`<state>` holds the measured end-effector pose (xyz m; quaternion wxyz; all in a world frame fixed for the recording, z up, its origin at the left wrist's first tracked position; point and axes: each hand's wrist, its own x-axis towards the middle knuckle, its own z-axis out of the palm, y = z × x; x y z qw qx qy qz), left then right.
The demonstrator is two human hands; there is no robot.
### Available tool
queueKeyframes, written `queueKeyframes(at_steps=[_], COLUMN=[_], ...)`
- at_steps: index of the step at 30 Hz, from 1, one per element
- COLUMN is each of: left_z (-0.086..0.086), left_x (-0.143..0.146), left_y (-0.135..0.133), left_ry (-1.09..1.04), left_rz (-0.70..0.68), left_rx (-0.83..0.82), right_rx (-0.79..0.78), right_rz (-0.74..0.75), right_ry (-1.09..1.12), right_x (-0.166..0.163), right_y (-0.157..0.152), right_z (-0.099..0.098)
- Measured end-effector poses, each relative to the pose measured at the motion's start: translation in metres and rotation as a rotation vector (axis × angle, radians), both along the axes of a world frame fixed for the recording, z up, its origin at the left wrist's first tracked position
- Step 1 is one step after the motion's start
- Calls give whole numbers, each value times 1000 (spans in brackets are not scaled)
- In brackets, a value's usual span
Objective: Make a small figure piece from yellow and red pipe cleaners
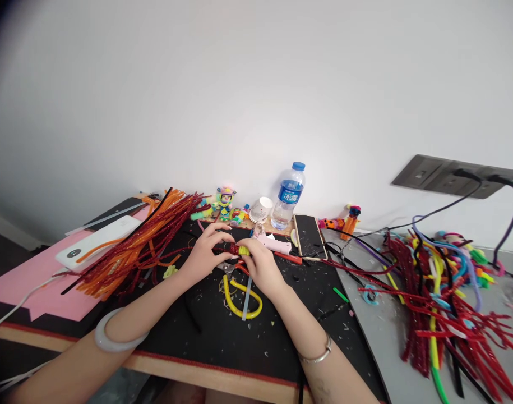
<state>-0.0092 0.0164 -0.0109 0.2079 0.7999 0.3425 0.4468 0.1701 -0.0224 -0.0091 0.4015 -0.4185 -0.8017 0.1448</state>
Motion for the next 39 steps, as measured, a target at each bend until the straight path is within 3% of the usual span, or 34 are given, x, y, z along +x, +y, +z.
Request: queueKeyframes(at_steps=[5,39], left_z=[-3,0], left_x=[1,1], left_y=[1,1], left_ry=[-53,12], left_rz=[-25,4], left_rx=[-57,-32], right_rx=[4,-29], right_rz=[10,-30], right_ry=[4,33], right_x=[0,0], right_y=[0,0], right_z=[1,-2])
